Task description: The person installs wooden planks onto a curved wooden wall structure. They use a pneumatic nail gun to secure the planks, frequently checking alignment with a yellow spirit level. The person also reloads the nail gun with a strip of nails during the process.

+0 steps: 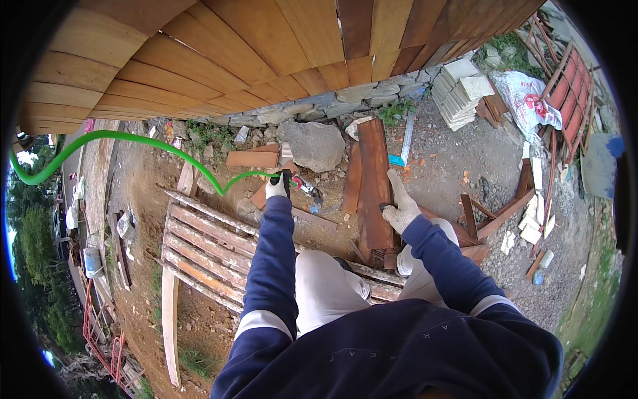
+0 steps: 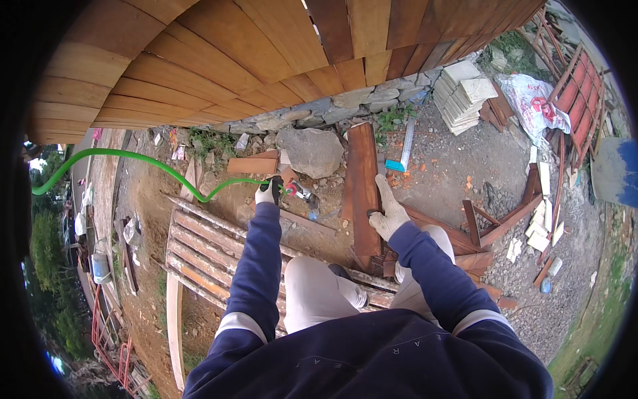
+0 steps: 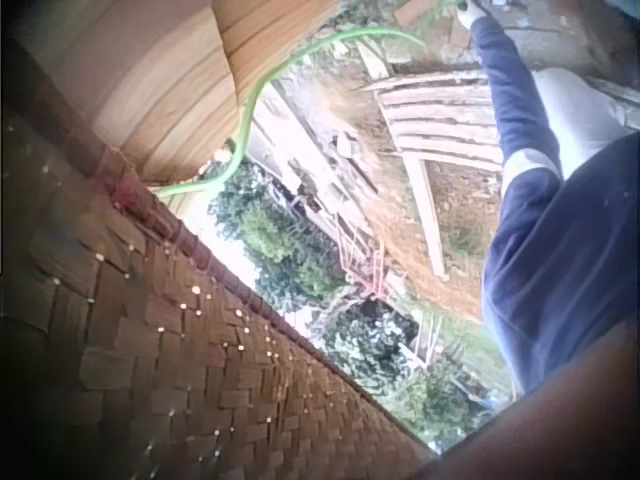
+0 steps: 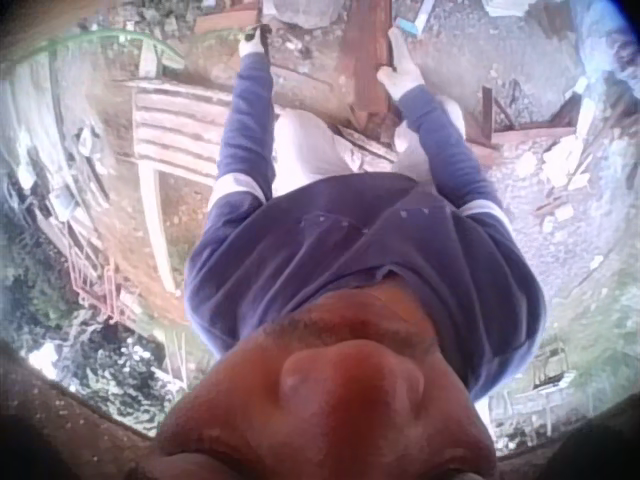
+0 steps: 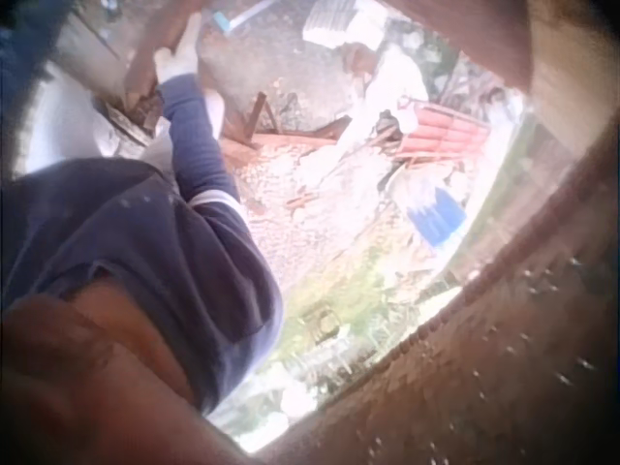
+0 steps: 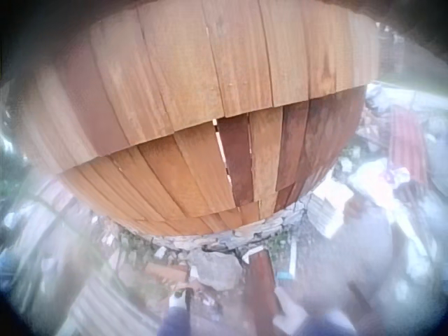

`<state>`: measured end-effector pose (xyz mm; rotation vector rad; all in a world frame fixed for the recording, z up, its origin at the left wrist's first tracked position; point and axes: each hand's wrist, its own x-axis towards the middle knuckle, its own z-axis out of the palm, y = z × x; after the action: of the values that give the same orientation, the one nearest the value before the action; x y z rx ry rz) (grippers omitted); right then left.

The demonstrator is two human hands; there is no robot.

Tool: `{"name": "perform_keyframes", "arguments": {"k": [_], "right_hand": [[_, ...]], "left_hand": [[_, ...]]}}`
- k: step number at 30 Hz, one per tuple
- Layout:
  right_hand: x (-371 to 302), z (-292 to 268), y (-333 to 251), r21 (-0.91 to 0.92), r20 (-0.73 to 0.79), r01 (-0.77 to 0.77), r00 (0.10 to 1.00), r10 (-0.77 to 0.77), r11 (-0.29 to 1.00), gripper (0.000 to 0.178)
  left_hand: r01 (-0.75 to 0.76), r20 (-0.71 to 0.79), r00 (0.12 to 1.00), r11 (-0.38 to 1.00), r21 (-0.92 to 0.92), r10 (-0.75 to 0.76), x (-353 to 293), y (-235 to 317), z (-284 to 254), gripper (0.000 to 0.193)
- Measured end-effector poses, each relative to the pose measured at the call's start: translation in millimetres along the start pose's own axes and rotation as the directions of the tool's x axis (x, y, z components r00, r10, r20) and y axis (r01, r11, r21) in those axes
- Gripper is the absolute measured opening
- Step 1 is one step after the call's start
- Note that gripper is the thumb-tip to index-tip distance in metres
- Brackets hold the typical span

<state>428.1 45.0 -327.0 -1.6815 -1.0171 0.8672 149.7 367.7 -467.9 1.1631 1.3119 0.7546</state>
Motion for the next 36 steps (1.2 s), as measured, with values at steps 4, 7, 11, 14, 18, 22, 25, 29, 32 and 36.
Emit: {"name": "perform_keyframes", "arguments": {"k": [4, 7, 11, 14, 18, 22, 25, 29, 32, 36], "right_hand": [[-68, -69, -110, -0.034, -0.003, -0.147, 0.989, 0.147, 0.989, 0.092], [-122, -104, -169, -0.156, -0.080, -0.119, 0.991, 0.108, 0.981, 0.092], [-179, -133, -246, -0.185, -0.097, -0.242, 0.969, 0.228, 0.952, 0.092], [-200, -139, -309, -0.256, -0.079, -0.207, 0.978, 0.193, 0.944, 0.093], [-205, -123, -408, -0.363, -0.054, -0.026, 0.999, 0.007, 0.931, 0.092], [-188, -92, -488, -0.541, 0.021, 0.172, 0.981, -0.191, 0.823, 0.091], [-180, -75, -522, -0.588, 0.107, 0.336, 0.934, -0.342, 0.735, 0.092], [-174, -68, -538, -0.207, 0.162, 0.311, 0.946, -0.281, 0.928, 0.096], [-170, -58, -527, 0.145, 0.223, 0.196, 0.949, -0.225, 0.970, 0.097], [-174, -50, -537, 0.322, 0.318, 0.047, 0.936, -0.154, 0.945, 0.093]], "left_hand": [[0.317, 0.030, 0.948, 0.948, -0.020, -0.316, 5, 67, 6, 0.040], [0.391, 0.097, 0.918, 0.919, -0.051, -0.385, -10, 114, -4, 0.037], [0.420, 0.043, 0.908, 0.905, -0.065, -0.418, -99, 186, -3, 0.021], [0.516, 0.409, 0.806, 0.846, -0.132, -0.427, -188, 198, -24, 0.022], [0.556, 0.667, 0.602, 0.830, 0.044, -0.439, -338, 309, -3, 0.050], [0.297, 0.782, 0.623, 0.922, -0.247, 0.009, -436, 442, 14, 0.054], [0.099, 0.654, 0.747, 0.951, -0.293, 0.123, -429, 478, 8, 0.042], [0.082, 0.628, 0.747, 0.907, -0.414, 0.219, -423, 502, -26, 0.034], [0.086, 0.617, 0.721, 0.843, -0.531, 0.315, -429, 508, -43, 0.041], [0.158, 0.625, 0.716, 0.801, -0.578, 0.310, -438, 519, -65, 0.041]]}}
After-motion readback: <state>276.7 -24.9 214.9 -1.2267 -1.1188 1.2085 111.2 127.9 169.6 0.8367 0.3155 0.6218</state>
